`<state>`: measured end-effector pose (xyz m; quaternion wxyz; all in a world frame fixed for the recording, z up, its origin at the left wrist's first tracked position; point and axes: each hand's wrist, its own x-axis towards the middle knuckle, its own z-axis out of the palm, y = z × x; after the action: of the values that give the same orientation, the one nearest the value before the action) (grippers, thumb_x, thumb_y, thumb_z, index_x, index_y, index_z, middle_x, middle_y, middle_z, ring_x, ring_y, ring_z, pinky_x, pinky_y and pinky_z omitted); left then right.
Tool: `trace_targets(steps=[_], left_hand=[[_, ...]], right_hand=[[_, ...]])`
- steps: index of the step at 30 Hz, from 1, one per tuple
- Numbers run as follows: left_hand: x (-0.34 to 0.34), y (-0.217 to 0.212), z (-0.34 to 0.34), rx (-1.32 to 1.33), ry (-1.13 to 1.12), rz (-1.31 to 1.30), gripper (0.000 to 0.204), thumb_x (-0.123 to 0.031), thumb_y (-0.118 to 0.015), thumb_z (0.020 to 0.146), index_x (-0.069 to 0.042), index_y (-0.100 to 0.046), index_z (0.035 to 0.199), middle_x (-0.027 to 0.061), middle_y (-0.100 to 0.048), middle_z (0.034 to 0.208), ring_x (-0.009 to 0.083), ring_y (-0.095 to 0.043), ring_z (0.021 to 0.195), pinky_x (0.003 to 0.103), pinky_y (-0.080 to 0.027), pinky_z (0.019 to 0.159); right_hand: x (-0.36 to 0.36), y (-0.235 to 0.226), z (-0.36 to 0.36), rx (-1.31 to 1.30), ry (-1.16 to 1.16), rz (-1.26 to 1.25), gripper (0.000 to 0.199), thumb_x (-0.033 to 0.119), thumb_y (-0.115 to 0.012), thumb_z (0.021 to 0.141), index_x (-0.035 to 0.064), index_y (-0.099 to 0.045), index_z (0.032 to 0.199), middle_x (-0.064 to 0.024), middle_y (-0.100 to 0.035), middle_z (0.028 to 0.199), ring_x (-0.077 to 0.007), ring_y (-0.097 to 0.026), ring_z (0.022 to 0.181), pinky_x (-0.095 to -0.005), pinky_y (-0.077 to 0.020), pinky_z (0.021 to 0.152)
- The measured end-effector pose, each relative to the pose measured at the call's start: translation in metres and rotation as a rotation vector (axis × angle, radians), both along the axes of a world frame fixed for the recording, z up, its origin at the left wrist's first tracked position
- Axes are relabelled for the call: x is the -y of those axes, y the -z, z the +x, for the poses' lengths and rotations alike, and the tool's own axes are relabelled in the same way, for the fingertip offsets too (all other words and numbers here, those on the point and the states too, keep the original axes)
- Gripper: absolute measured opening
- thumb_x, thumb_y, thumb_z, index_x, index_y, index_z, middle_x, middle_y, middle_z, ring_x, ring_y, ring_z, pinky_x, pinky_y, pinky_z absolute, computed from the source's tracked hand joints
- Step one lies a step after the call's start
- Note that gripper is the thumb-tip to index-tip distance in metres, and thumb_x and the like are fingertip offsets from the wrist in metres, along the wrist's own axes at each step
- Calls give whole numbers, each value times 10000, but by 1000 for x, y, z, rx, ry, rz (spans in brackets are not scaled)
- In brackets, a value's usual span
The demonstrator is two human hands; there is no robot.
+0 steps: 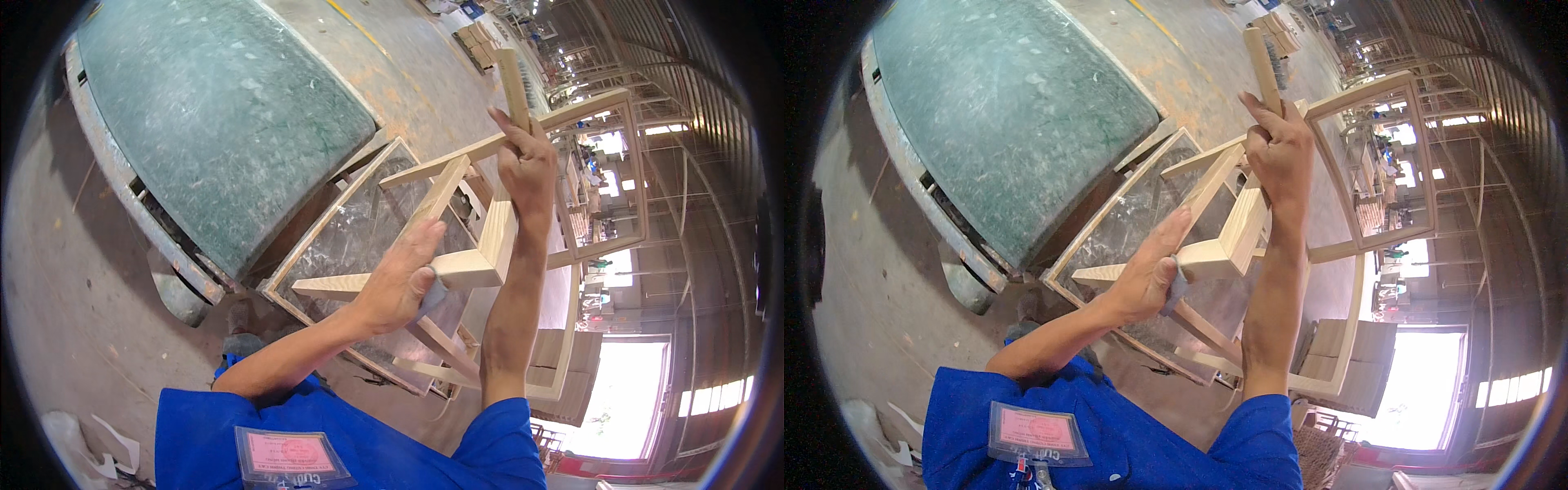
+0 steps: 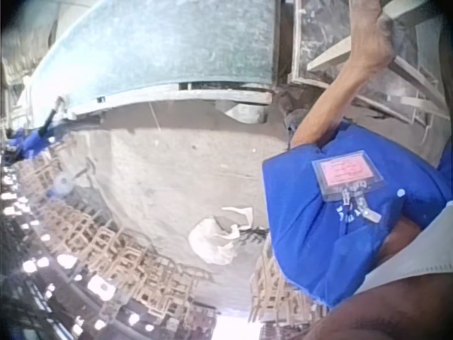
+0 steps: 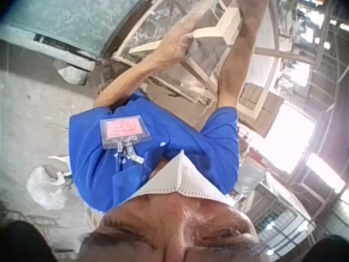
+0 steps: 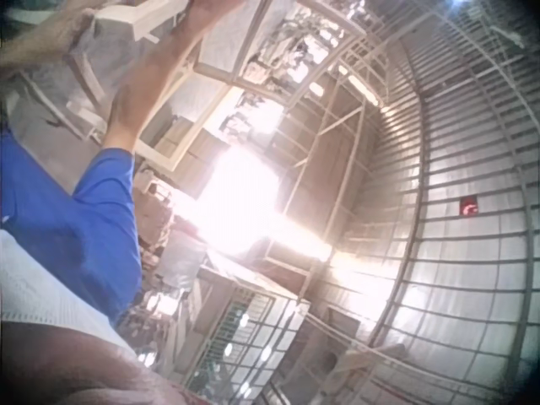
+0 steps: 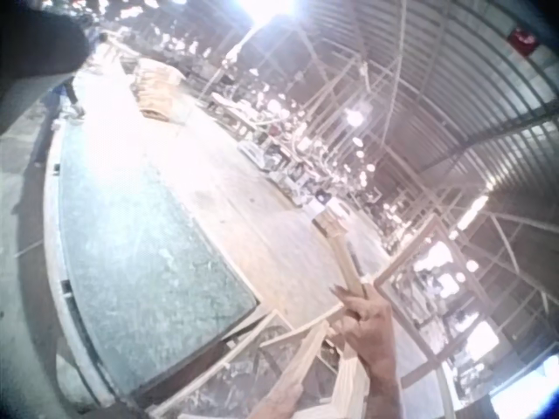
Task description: The person sands the wooden frame of a chair using a sanding block. They systematically rub the block along the edges and corners of the chair's legs and rails, frequently rotating the chair to access different sides. The person works on a single chair throughout the clip.
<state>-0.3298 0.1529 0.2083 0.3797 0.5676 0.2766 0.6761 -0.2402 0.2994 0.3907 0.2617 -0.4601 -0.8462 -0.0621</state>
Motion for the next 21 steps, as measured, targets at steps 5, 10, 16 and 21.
trace_targets(steps=[5,10,16,21], left_hand=[[2,-13,8,502,220,-193,433,-318,-456,1071,-3,-466,1369,137,-480,1389,246,-486,1268,383,-396,1048],[-12,-55,-10,335,301,-447,309,-288,-595,1017,-9,-620,1146,102,-662,1086,204,-640,942,357,-501,797],[5,-56,-14,33,-186,102,277,-203,-668,927,16,-636,1093,165,-649,937,360,-617,778,428,-501,729],[5,-3,-19,9,-99,94,297,-154,-656,914,43,-618,1133,203,-655,998,371,-652,871,432,-523,764]], right_hand=[[-2,-1,5,43,49,-34,503,-35,-530,785,159,-740,1199,-136,-667,1022,-198,-651,806,-298,-500,744],[-4,1,10,36,39,-49,475,-37,-535,800,140,-745,1188,-135,-676,1035,-167,-656,828,-283,-500,746],[-7,2,10,-13,2,-11,402,5,-570,769,80,-768,1111,-127,-669,918,-180,-621,684,-307,-501,668],[-7,-1,-1,-74,15,-61,324,54,-623,810,66,-769,1099,-116,-671,927,-159,-636,672,-299,-516,645]])
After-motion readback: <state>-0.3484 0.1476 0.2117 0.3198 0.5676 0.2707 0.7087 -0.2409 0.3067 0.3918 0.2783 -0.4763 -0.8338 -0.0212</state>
